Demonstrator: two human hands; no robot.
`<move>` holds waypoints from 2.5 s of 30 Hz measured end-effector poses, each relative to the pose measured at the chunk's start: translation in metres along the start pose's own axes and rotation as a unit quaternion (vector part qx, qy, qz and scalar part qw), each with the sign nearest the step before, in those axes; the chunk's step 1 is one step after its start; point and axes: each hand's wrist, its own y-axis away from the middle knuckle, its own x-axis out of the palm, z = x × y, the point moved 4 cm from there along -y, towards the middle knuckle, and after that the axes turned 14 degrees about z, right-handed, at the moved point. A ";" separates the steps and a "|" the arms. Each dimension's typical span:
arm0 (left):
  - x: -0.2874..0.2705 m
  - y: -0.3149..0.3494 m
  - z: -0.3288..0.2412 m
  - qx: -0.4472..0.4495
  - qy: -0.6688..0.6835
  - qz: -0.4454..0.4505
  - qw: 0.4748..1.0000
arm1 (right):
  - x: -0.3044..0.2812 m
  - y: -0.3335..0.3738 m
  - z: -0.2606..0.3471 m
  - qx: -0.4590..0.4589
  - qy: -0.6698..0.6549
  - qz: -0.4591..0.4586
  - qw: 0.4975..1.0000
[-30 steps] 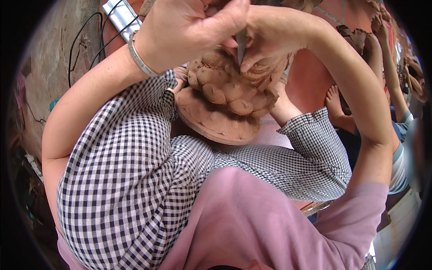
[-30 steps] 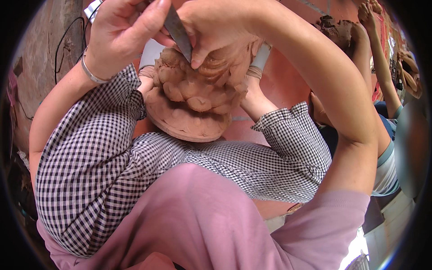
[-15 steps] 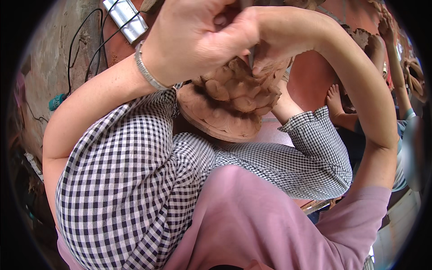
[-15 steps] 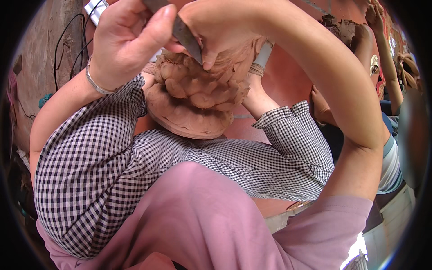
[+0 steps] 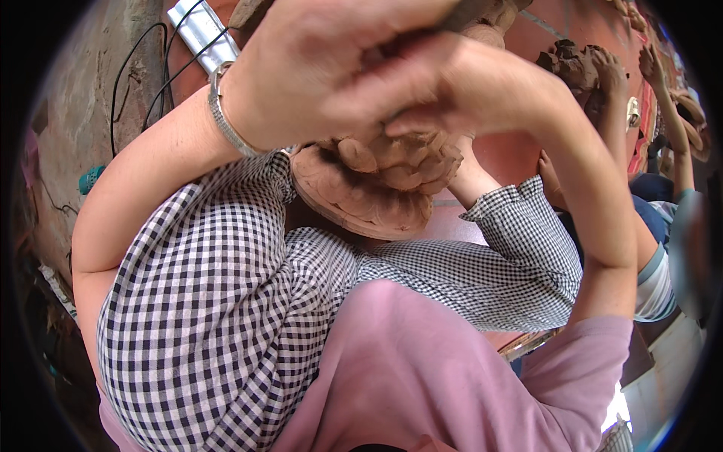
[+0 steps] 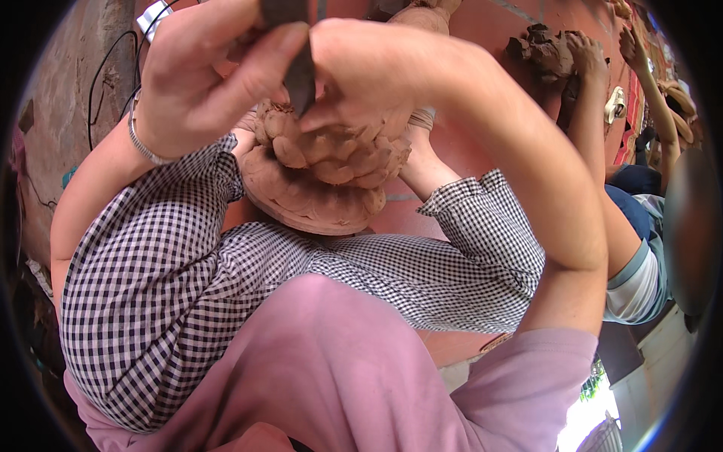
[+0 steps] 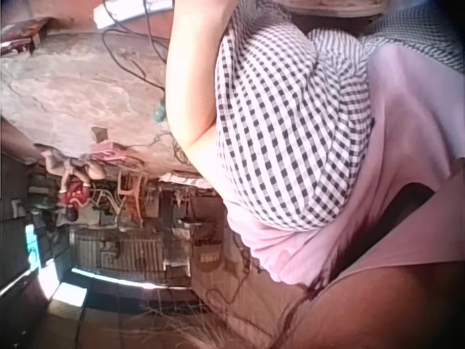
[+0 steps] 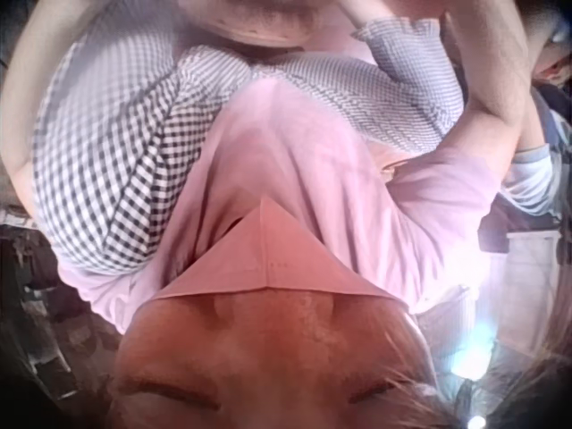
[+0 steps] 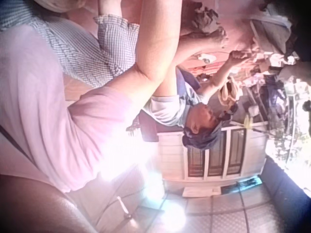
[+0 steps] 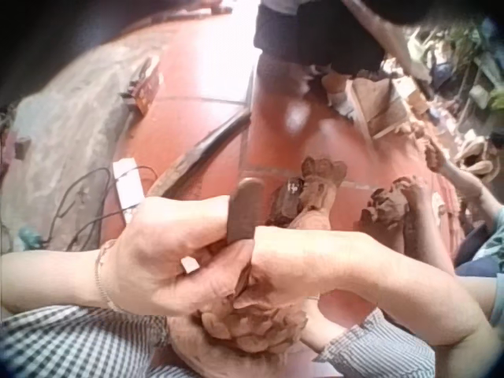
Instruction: The person carves a wooden sculpture using a curved metal tool, shaping and smoothing the surface while seated on the floor. They rotate the piece to access different areas and continue refining details throughout the clip.
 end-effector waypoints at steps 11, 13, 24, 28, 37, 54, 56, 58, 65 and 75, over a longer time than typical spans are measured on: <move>0.052 0.067 0.044 -0.191 -0.236 0.190 0.934 | 0.092 0.083 0.018 0.187 -0.378 -0.564 0.710; 0.059 0.070 0.049 -0.173 -0.241 0.203 0.933 | 0.110 0.083 0.008 0.248 -0.209 -0.592 0.738; 0.074 0.056 0.025 -0.180 -0.235 0.210 0.932 | 0.122 0.069 0.014 0.296 -0.290 -0.552 0.724; 0.083 0.050 0.023 -0.191 -0.230 0.217 0.929 | 0.111 0.090 0.011 0.265 -0.337 -0.545 0.720; 0.085 0.041 0.023 -0.218 -0.242 0.264 0.908 | 0.110 0.097 0.009 0.278 -0.307 -0.515 0.751; 0.084 0.042 0.027 -0.190 -0.248 0.248 0.917 | 0.111 0.094 0.016 0.271 -0.295 -0.515 0.758; 0.086 0.040 0.028 -0.198 -0.245 0.257 0.914 | 0.117 0.100 0.007 0.261 -0.338 -0.511 0.746; 0.084 0.037 0.025 -0.201 -0.242 0.263 0.912 | 0.116 0.107 -0.001 0.232 -0.369 -0.520 0.735; 0.076 0.036 0.020 -0.192 -0.260 0.262 0.909 | 0.113 0.093 0.015 0.279 -0.186 -0.523 0.784; 0.074 0.036 0.021 -0.208 -0.259 0.275 0.902 | 0.109 0.096 0.017 0.243 -0.233 -0.538 0.772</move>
